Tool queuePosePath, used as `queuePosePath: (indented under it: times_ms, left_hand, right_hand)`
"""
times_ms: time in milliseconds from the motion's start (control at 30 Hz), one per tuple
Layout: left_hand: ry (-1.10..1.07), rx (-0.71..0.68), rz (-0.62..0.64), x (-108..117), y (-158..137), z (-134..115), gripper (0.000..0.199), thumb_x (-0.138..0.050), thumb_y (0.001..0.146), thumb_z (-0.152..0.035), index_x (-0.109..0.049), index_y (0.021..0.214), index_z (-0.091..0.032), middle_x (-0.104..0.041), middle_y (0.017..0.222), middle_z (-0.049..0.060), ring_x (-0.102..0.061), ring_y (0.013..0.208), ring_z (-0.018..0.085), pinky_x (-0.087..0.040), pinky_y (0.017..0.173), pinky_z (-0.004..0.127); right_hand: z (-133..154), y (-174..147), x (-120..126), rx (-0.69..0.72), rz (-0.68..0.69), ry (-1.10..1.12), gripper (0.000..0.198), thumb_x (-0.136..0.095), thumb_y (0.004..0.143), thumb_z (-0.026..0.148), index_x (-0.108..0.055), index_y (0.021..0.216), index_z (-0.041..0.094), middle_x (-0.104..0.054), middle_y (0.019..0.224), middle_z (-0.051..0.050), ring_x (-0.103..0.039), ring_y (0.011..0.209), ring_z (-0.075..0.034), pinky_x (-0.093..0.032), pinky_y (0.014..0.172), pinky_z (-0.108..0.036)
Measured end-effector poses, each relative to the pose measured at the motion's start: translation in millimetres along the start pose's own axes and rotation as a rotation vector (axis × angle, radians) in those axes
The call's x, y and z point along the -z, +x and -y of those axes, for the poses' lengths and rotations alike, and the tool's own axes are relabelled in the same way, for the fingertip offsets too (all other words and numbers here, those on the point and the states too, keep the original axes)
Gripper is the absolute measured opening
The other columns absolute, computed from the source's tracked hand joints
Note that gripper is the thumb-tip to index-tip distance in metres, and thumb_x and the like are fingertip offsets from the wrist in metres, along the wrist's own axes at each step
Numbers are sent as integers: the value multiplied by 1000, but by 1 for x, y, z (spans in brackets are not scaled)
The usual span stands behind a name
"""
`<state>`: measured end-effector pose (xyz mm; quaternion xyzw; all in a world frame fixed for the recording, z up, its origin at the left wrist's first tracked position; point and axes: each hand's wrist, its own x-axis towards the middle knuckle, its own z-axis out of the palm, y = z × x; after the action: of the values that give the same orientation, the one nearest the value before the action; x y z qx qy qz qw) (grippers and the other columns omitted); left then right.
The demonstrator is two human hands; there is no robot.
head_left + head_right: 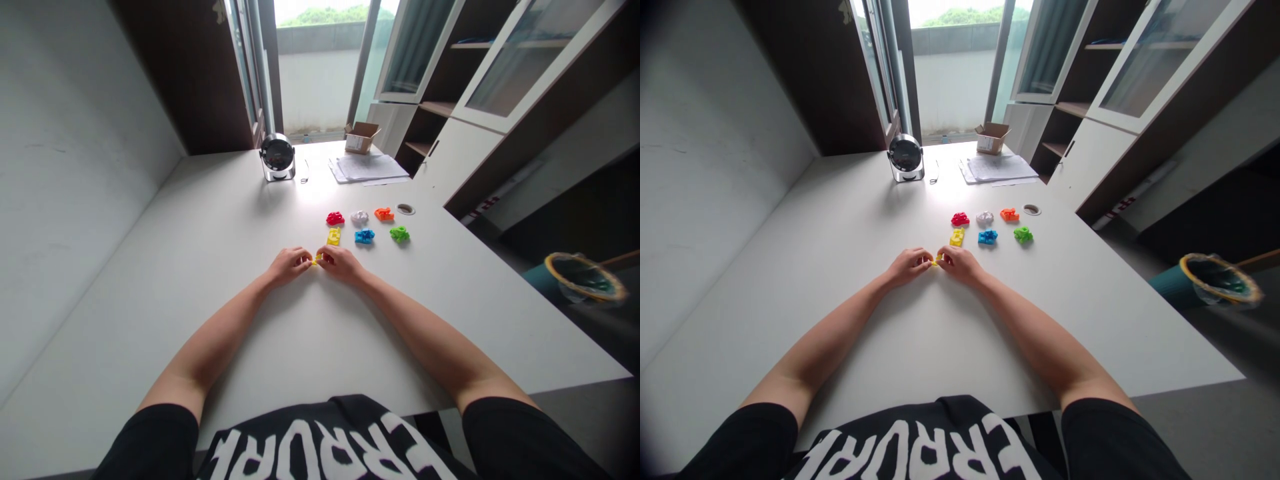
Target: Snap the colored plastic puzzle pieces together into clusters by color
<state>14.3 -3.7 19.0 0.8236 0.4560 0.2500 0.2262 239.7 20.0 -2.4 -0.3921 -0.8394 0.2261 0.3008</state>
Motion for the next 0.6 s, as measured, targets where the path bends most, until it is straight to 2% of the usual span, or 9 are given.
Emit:
queuePosePath:
  times_ms: [600]
  left_hand:
    - [-26, -32, -10, -2, -1, 3, 19, -60, 88, -34, -71, 94, -20, -66, 85, 2, -56, 66, 11, -45, 66, 24]
  right_hand:
    - [-4, 0, -2, 26, -6, -32, 13, -63, 88, 31, -65, 96, 20, -60, 76, 0, -51, 65, -12, -36, 61, -23]
